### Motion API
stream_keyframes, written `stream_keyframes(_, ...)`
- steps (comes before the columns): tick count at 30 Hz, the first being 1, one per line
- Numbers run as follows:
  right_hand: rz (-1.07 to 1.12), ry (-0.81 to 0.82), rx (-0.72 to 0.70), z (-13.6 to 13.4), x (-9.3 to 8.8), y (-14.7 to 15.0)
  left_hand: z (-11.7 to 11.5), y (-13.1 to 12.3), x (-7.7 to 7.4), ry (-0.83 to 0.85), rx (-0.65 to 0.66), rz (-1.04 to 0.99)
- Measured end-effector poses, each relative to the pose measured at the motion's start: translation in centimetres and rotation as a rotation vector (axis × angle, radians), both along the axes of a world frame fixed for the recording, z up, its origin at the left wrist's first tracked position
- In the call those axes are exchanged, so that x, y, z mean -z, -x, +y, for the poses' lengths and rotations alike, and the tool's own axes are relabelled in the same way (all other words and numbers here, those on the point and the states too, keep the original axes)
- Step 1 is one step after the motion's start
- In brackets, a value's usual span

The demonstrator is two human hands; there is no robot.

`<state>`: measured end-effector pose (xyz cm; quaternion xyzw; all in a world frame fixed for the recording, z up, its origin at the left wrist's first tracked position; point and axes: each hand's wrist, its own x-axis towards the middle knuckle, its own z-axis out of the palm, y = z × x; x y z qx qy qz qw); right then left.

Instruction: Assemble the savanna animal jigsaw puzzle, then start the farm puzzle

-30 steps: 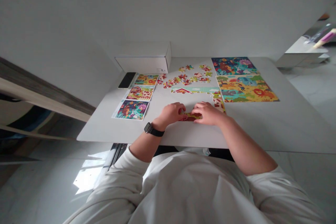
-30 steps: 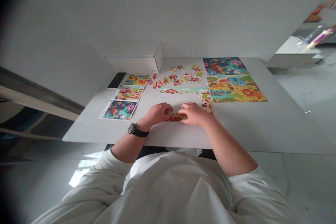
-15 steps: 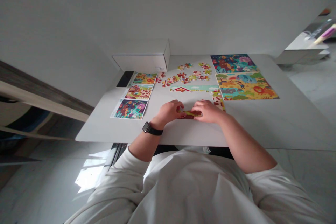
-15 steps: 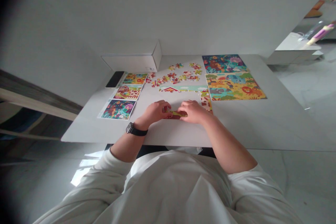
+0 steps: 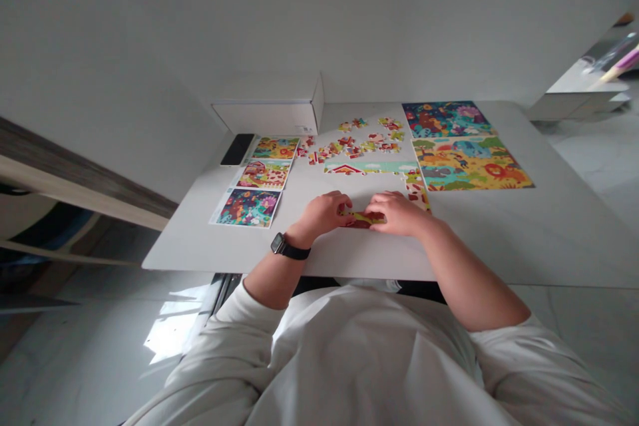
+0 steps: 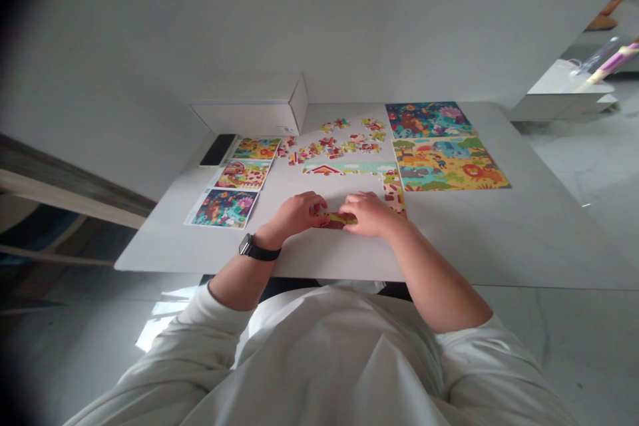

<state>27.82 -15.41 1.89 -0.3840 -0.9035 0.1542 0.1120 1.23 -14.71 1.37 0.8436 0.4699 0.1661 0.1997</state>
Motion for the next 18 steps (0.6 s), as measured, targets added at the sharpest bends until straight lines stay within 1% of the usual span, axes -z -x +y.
stream_keyframes(9, -0.025, -0.020, 0.015, 0.03, 0.09, -0.06, -0.06, -0.40, 0.05, -0.003, -0.007, 0.022)
stream_keyframes(18, -0.036, -0.030, 0.000, 0.08, 0.18, -0.01, -0.17, -0.37, -0.02, -0.015, -0.017, 0.008)
